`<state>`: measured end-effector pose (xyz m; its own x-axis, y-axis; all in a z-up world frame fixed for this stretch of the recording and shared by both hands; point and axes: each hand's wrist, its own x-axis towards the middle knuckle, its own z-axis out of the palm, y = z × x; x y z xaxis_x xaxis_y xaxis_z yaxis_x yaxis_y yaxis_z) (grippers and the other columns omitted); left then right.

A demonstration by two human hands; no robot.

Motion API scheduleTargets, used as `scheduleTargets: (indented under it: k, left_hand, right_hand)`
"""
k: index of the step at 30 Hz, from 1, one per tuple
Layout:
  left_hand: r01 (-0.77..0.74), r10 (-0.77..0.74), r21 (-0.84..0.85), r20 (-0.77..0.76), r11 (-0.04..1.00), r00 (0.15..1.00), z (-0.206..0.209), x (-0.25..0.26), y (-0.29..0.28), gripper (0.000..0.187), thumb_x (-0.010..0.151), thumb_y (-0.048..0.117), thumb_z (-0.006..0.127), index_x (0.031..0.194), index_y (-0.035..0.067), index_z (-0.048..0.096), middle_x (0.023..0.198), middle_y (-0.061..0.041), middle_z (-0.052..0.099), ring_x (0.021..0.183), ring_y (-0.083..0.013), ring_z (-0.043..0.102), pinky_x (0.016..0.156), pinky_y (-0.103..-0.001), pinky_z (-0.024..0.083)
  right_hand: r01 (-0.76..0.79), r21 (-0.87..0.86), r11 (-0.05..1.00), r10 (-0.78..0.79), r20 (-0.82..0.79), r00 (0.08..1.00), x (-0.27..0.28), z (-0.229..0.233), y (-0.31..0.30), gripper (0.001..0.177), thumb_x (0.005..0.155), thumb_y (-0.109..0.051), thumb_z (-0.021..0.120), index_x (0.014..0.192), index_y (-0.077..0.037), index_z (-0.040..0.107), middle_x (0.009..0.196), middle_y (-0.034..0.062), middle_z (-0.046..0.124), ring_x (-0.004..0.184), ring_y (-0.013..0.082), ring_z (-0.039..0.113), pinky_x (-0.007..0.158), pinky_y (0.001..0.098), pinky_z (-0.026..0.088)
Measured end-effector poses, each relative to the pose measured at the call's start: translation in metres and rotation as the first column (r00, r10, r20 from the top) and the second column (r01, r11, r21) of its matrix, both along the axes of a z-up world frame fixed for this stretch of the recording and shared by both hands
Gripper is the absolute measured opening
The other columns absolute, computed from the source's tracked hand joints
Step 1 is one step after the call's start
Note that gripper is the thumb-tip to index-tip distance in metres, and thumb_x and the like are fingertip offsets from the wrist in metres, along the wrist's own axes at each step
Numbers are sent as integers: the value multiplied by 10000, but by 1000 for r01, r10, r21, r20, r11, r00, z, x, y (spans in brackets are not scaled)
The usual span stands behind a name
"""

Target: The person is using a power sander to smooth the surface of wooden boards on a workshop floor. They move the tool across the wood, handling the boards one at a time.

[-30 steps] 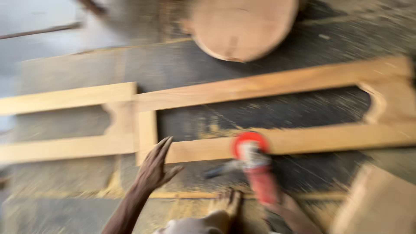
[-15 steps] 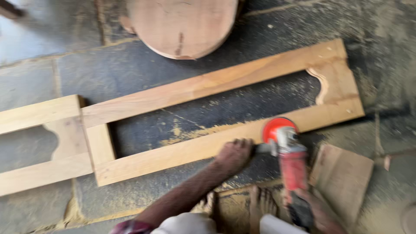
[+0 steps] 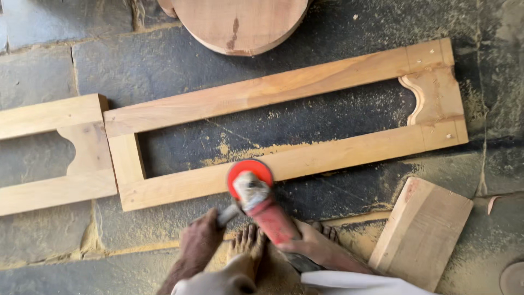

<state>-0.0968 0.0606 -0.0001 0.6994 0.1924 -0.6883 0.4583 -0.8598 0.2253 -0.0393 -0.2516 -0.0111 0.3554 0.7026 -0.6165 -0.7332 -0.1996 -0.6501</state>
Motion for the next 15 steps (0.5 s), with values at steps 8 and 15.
scheduleTargets:
  k: [8, 15]
  left_hand:
    - [458, -401, -296, 234, 838, 886, -5, 126, -148, 121, 906, 140, 630, 894, 55, 715, 891, -207, 738, 806, -357, 736, 652, -500, 583]
    - [417, -376, -244, 197, 876, 905, -17, 114, -146, 170, 1021, 222, 600, 1083, 65, 619, 897, -127, 758, 773, -284, 761, 615, -443, 598]
  right_hand:
    - [216, -517, 828, -431, -343, 835, -23, -40, -221, 483, 804, -398, 750, 1109, -31, 677, 846, 107, 755, 681, 223, 720, 629, 362, 602]
    - [185, -543, 819, -390, -290, 874, 2, -67, -209, 522, 735, -361, 759, 1113, -15, 656, 802, 126, 732, 646, 238, 706, 599, 391, 604]
